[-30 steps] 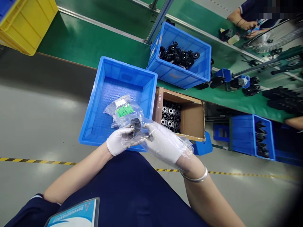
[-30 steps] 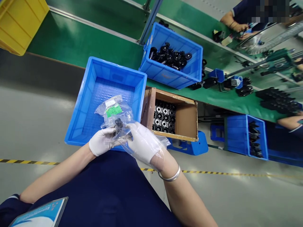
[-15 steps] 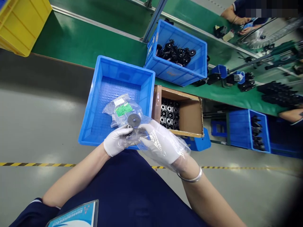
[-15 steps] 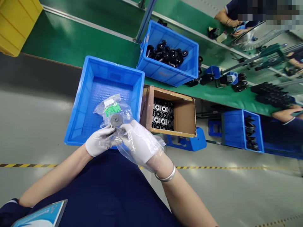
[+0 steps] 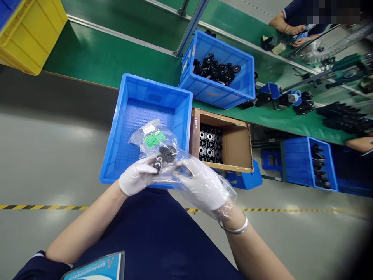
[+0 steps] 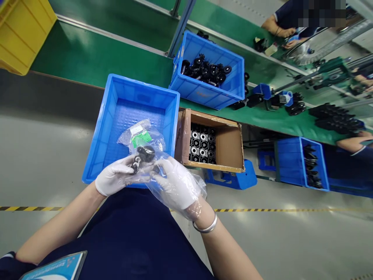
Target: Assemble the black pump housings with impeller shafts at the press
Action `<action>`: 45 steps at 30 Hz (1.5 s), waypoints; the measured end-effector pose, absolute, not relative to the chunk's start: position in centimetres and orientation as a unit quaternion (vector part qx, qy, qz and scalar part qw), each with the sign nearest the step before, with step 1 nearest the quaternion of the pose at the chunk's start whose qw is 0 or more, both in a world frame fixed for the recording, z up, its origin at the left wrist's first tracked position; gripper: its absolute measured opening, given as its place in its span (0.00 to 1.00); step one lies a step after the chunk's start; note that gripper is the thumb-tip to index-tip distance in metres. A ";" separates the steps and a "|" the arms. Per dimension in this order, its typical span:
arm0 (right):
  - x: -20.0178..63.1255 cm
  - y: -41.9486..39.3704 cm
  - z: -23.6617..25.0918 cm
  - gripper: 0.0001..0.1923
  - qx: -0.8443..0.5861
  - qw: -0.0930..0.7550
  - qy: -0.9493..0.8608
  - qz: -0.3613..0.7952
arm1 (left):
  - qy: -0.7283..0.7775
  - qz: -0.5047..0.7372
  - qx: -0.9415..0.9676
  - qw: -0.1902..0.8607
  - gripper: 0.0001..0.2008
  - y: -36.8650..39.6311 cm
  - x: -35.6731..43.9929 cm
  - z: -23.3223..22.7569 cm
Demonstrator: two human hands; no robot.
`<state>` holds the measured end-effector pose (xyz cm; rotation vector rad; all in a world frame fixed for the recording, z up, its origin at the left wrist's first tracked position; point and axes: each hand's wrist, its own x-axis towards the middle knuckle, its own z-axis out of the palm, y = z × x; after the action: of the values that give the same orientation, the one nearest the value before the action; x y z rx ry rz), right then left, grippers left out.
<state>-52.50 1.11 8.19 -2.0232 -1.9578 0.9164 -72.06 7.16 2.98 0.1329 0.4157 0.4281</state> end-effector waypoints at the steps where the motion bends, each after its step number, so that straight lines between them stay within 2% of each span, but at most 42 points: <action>1: -52.5 1.0 8.1 0.06 -0.683 0.087 -0.657 0.308 | 0.195 0.210 0.074 0.955 0.30 7.2 -72.2 3.1; 6: -52.7 0.9 8.1 0.06 -0.680 0.085 -0.661 0.307 | 0.174 0.218 0.106 0.955 0.30 7.4 -72.3 3.2; 15: -53.1 1.3 8.3 0.08 -0.713 0.110 -0.573 0.389 | 0.227 0.217 0.146 0.938 0.31 7.9 -71.5 2.3; 20: -52.6 1.2 8.0 0.08 -0.721 0.091 -0.578 0.370 | 0.207 0.225 0.167 0.937 0.35 8.3 -71.2 2.0; 32: -51.9 0.6 7.4 0.12 -0.718 0.096 -0.611 0.320 | 0.183 0.220 0.175 0.942 0.35 8.8 -70.1 2.2; 37: -51.5 0.5 7.2 0.15 -0.730 0.100 -0.586 0.337 | 0.206 0.204 0.174 0.941 0.30 8.9 -69.5 2.7; 45: -50.6 -0.9 6.3 0.13 -0.723 0.124 -0.590 0.337 | 0.310 0.205 0.176 0.911 0.22 8.0 -67.8 1.5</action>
<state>-50.56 -0.91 6.29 -2.1084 -1.7187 0.9823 -67.79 8.00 1.49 0.3630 0.6398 0.4232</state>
